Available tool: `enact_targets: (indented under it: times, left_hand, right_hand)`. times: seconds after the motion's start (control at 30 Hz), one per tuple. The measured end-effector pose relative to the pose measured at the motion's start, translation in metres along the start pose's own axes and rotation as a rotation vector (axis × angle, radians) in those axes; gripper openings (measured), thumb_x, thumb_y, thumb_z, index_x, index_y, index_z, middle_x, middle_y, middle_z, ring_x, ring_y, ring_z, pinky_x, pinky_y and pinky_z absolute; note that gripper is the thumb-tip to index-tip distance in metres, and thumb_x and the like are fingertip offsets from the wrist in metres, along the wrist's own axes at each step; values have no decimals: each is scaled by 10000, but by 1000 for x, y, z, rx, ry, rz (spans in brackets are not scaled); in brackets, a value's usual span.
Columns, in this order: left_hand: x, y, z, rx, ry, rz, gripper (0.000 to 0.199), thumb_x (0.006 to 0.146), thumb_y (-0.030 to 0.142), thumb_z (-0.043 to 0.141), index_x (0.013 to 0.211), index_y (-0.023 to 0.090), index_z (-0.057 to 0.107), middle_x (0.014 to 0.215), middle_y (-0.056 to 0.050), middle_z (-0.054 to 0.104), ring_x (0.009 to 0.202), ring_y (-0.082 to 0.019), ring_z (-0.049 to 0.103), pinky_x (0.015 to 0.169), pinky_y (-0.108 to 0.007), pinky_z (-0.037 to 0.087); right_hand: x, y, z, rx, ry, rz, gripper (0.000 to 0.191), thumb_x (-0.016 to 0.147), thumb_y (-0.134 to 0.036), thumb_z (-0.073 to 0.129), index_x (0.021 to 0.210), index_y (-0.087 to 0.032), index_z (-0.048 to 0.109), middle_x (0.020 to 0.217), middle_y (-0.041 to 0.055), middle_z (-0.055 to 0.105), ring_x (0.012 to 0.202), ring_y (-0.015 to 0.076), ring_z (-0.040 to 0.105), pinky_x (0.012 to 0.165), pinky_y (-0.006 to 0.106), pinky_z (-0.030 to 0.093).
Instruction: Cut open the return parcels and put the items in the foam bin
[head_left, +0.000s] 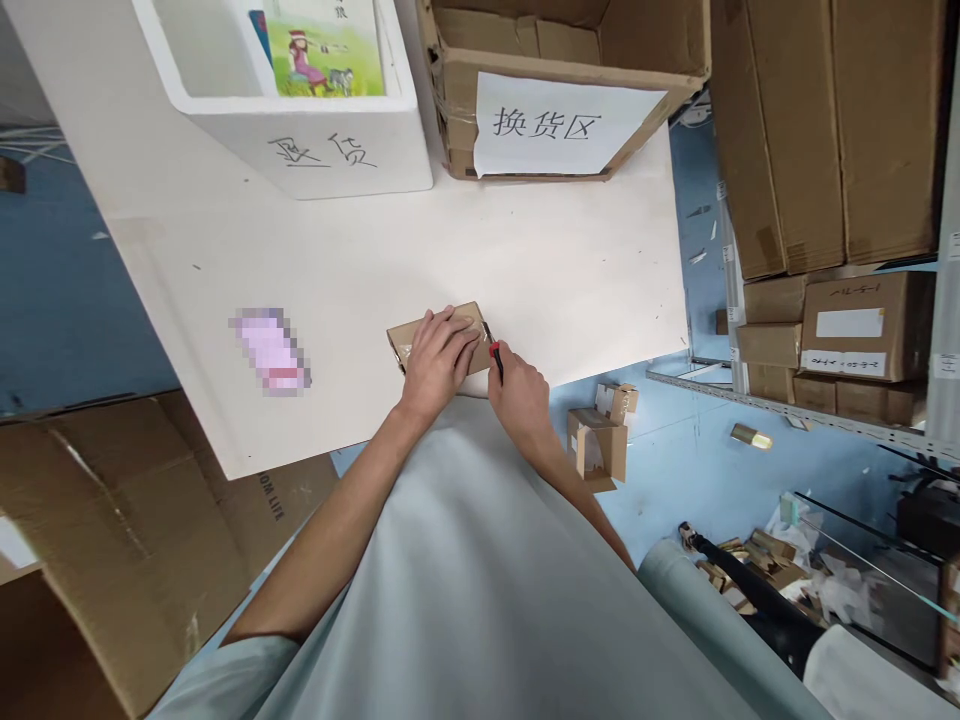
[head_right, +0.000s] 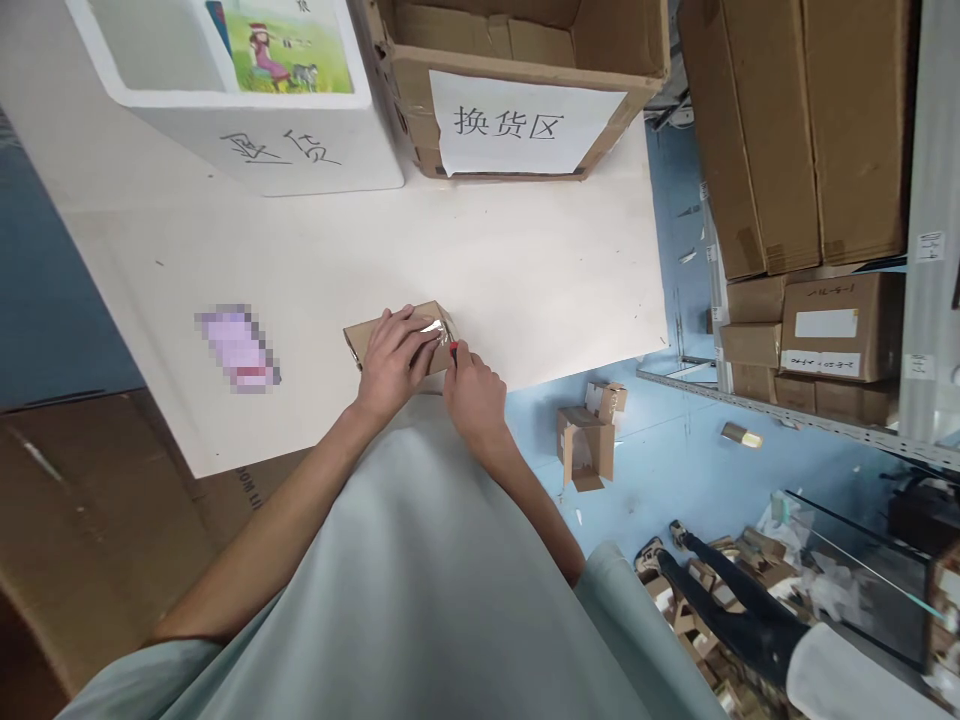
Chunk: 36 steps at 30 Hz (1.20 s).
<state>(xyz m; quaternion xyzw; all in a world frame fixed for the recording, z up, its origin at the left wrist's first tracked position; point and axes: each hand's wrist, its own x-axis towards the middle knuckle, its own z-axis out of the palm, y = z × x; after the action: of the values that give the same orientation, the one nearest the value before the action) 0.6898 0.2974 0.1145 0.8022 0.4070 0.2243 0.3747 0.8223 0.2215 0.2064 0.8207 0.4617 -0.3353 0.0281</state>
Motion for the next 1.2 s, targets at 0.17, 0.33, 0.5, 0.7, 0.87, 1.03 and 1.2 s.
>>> enact_targets:
  times: [0.17,0.33,0.5,0.7,0.87,1.03,1.2]
  left_hand:
    - [-1,0,0,23,7,0,286,1121,420,520,1199,300,767,1351,-82,764,1547,-319,551,1369,-658,308]
    - [-2,0,1,30,12,3,285,1124,422,514,1196,309,765,1342,-79,763,1547,-318,551,1365,-663,314]
    - [1,-2,3,19,29,-11,293,1130,433,512,1212,302,761,1348,-82,749,1560,-318,533,1372,-658,295]
    - [-3,-1,7,49,31,-3,288,1131,427,504,1202,310,758,1349,-82,754,1560,-318,536,1366,-658,308]
    - [-7,0,10,94,45,18,281,1134,403,501,1187,298,757,1346,-84,764,1543,-309,560,1359,-647,335]
    - [-11,-8,10,111,125,89,275,1138,379,526,1211,254,760,1325,-98,775,1522,-309,587,1351,-638,354]
    - [-41,-30,-7,140,247,100,310,1141,358,542,1351,233,733,1353,-115,778,1518,-314,597,1349,-634,364]
  right_hand:
    - [-3,1,-2,-5,-13,1,431,1174,-260,345,1547,-213,555,1337,135,781,1087,277,771,894,347,550]
    - [-3,-4,-3,-43,-44,29,438,1166,-239,348,1558,-195,538,1267,149,804,1093,298,787,898,375,571]
    - [7,-16,3,-110,-11,13,504,1154,-157,320,1643,-124,441,1296,205,778,1055,279,807,888,372,599]
    - [-3,-2,4,-178,-56,31,556,1114,-92,377,1665,-132,435,1115,195,815,1004,282,817,843,360,606]
    - [-22,16,1,-183,-101,84,512,1130,-127,347,1618,-99,498,1082,223,817,1004,305,814,835,374,588]
    - [-34,34,-13,-38,-4,-45,444,1192,-359,394,1589,-239,553,1051,120,837,940,296,803,799,333,529]
    - [23,77,7,40,232,74,495,1206,-373,312,1631,-219,513,1214,140,809,1028,308,781,854,348,530]
